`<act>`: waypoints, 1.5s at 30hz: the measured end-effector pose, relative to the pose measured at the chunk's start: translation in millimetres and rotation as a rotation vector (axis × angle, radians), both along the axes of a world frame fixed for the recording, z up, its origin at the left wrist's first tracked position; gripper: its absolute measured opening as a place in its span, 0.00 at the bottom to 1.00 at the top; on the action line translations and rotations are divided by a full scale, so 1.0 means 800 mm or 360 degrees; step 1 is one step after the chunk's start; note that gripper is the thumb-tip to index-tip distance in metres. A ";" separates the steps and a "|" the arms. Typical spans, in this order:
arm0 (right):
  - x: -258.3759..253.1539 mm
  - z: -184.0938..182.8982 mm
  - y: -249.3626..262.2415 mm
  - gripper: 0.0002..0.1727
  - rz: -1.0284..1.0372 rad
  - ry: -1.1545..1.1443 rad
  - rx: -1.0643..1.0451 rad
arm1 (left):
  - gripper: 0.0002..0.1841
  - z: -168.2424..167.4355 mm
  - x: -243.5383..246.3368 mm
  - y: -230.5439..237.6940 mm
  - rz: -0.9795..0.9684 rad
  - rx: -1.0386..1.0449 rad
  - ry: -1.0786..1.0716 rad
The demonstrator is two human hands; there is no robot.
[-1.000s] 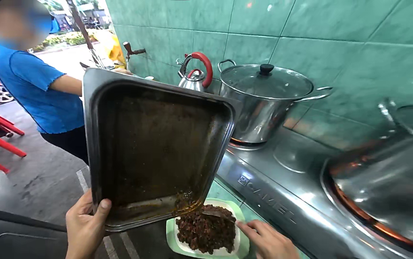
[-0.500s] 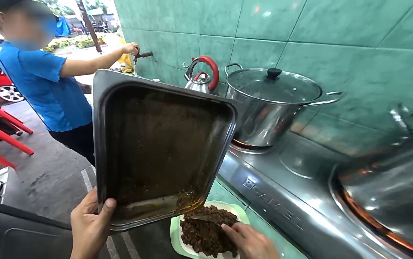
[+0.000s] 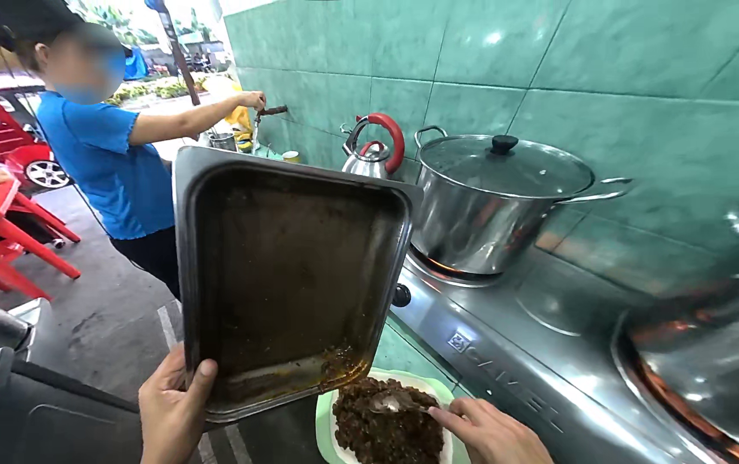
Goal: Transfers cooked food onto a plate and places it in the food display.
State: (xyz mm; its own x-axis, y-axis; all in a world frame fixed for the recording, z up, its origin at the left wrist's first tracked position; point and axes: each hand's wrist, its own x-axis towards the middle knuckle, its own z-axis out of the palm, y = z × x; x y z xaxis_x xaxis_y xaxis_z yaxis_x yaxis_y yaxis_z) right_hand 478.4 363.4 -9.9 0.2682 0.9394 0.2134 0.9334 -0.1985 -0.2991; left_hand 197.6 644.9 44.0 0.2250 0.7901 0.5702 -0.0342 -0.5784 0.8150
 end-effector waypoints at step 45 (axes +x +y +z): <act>-0.020 0.009 0.080 0.18 0.0242 -0.0382 0.0933 | 0.19 0.045 0.046 -0.061 -0.0317 -0.0201 0.0020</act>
State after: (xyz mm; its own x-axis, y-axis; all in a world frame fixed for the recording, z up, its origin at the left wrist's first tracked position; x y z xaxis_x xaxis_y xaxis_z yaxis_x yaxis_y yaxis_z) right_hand 462.3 427.8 -2.6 0.0227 0.6727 0.7396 0.9925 0.0737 -0.0974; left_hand 234.5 595.8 79.7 0.3898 0.7945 0.4657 -0.1268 -0.4545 0.8816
